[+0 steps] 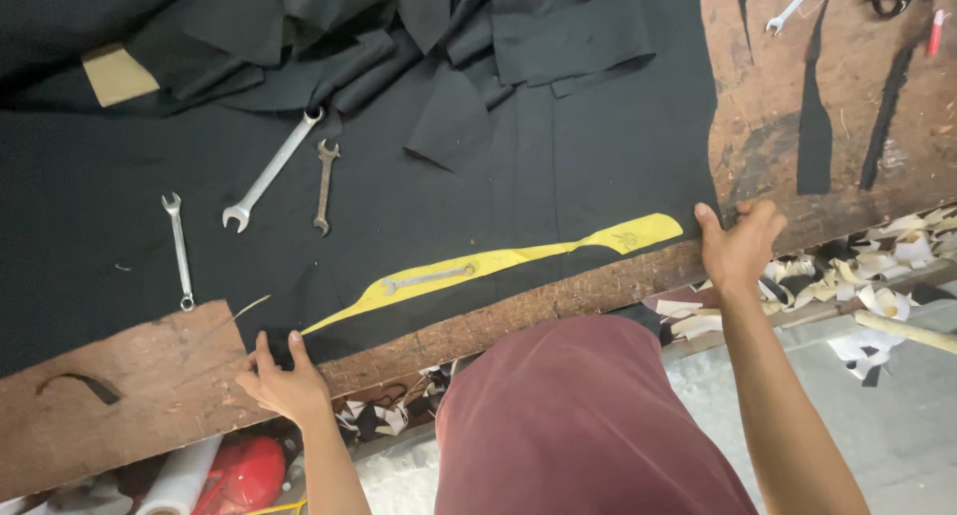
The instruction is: The person uses shears to cut through a black fabric piece on a workbench, then aligns a yellow fabric strip onto the cut piece and marks its outline with a tool.
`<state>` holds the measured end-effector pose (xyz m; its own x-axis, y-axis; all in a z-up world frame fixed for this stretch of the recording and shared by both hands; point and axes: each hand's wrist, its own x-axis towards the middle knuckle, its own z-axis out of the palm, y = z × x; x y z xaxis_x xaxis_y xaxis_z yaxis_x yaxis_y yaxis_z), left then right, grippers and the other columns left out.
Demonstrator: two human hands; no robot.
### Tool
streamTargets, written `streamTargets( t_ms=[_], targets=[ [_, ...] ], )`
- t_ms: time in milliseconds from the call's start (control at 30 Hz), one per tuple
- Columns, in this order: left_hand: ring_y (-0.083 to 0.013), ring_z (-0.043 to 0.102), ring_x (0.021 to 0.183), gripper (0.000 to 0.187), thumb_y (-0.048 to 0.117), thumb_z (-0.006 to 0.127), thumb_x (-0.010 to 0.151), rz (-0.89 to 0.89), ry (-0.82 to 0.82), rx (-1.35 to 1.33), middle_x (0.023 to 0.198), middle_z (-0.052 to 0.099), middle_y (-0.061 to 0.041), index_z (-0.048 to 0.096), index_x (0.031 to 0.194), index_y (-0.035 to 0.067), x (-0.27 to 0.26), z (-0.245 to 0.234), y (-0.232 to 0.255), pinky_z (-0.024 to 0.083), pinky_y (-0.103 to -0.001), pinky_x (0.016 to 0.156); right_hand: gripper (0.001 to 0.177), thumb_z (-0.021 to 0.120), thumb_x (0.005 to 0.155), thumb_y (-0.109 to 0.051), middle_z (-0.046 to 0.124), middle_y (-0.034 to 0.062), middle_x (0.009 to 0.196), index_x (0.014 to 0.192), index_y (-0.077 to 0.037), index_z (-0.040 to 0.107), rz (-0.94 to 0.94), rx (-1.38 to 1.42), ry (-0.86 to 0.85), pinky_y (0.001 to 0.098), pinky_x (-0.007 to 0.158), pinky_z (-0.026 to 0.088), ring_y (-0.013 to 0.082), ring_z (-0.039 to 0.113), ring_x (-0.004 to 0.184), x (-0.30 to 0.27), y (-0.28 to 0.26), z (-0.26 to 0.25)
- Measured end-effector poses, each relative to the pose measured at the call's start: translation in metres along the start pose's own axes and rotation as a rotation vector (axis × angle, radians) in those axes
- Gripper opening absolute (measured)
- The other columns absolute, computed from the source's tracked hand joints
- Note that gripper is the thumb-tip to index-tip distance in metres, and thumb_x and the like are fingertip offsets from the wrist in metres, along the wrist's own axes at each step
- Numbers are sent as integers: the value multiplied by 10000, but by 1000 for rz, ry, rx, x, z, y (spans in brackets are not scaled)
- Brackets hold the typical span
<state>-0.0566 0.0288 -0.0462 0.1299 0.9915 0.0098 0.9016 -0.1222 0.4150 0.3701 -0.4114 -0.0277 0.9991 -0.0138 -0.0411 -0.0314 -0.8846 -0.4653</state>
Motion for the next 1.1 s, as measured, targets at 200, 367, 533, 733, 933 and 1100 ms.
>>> streamTargets(
  t_ms=[200, 367, 533, 733, 933, 1100],
  targets=[
    [-390, 533, 1142, 492, 316, 806, 965, 93, 61, 32, 1266, 512, -196, 699, 1380, 74, -2, 4, -7, 427, -518, 987, 598, 898, 945, -364, 490, 228, 1197, 1204, -10, 493, -13, -112, 38, 513, 914, 466, 444, 558, 1072, 2, 16, -1],
    [-396, 533, 1150, 493, 325, 801, 975, 91, 65, 26, 1265, 522, -199, 693, 1379, 64, -4, 3, -11, 431, -517, 984, 569, 867, 938, -362, 486, 215, 1218, 1214, -26, 501, 56, -43, 11, 490, 884, 467, 403, 577, 1009, -2, 11, -3],
    [-395, 562, 1094, 504, 323, 813, 936, 60, 28, 39, 1223, 531, -211, 698, 1351, 61, 1, 1, -1, 474, -473, 917, 529, 864, 924, -365, 532, 187, 1120, 1169, -22, 544, 32, -70, 30, 483, 870, 464, 386, 579, 989, 2, 21, -5],
    [-359, 584, 960, 490, 285, 700, 1006, -185, 36, -236, 1260, 487, -193, 612, 1402, 10, -3, -12, 16, 503, -448, 883, 286, 779, 1033, -219, 628, 175, 1058, 1139, 6, 638, -168, 70, 84, 459, 915, 477, 343, 608, 983, 6, 57, -2],
    [-381, 552, 1211, 284, 81, 669, 979, 384, 65, -83, 1240, 650, -187, 668, 1240, -28, -75, -3, 104, 404, -508, 1069, 171, 722, 1025, -142, 671, 153, 999, 1124, -8, 683, -113, 213, 6, 375, 834, 513, 275, 642, 891, 28, 46, -13],
    [-311, 549, 1277, 339, 188, 629, 951, 536, -393, -117, 1341, 630, -125, 660, 1268, 73, -186, 41, 233, 404, -463, 1120, 152, 701, 1003, -101, 644, 182, 1078, 1139, -36, 682, -400, 169, -60, 395, 861, 523, 317, 652, 974, 89, 23, -20]
  ],
)
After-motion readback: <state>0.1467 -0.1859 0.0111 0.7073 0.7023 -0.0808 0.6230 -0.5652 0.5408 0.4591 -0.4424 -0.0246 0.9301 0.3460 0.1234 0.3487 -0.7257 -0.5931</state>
